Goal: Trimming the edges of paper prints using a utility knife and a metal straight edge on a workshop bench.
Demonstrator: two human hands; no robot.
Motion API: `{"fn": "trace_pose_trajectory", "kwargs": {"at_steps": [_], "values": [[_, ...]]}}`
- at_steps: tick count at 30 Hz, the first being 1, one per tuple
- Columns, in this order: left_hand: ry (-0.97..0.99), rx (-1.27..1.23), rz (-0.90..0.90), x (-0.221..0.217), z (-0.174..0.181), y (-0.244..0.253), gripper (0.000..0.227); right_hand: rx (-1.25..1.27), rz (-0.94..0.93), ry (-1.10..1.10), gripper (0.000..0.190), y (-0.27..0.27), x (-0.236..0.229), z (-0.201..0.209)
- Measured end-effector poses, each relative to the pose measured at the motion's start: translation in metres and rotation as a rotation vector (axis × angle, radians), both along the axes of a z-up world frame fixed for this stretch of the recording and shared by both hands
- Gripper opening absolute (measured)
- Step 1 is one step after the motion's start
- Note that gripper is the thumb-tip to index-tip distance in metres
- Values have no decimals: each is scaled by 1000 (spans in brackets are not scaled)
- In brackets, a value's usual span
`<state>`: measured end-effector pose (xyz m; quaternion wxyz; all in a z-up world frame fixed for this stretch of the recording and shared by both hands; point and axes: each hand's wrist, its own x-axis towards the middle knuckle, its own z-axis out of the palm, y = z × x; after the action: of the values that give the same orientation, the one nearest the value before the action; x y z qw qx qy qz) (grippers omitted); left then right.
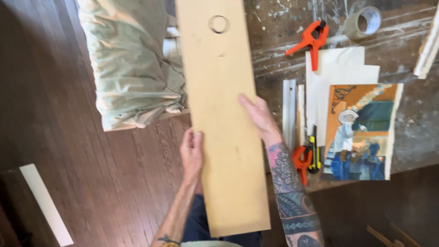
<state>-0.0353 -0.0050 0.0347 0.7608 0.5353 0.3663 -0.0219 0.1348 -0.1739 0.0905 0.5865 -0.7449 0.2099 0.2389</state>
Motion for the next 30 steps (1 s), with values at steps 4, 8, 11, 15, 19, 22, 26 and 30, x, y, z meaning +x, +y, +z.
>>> {"fn": "trace_pose_trajectory", "kwargs": {"at_steps": [4,8,11,15,19,22,26,30], "values": [[110,303,-110,-39,-1,23,40,41,376,-325,25,22,-19,46],[-61,550,-72,-27,99,18,56,-134,405,-482,32,52,-67,107],[-153,340,-218,-16,182,12,62,-315,445,-577,37,81,-121,168],[-12,239,-205,-24,176,41,73,-220,707,-700,33,96,-186,201],[-36,59,88,-48,176,58,38,100,513,-680,49,29,-242,137],[-63,54,178,-51,141,58,46,-198,31,-393,50,-51,-250,90],[-81,-8,192,-42,132,39,47,-158,158,-136,41,-90,-281,65],[-44,-43,181,-39,114,24,57,-99,53,-164,22,-118,-317,15]]}}
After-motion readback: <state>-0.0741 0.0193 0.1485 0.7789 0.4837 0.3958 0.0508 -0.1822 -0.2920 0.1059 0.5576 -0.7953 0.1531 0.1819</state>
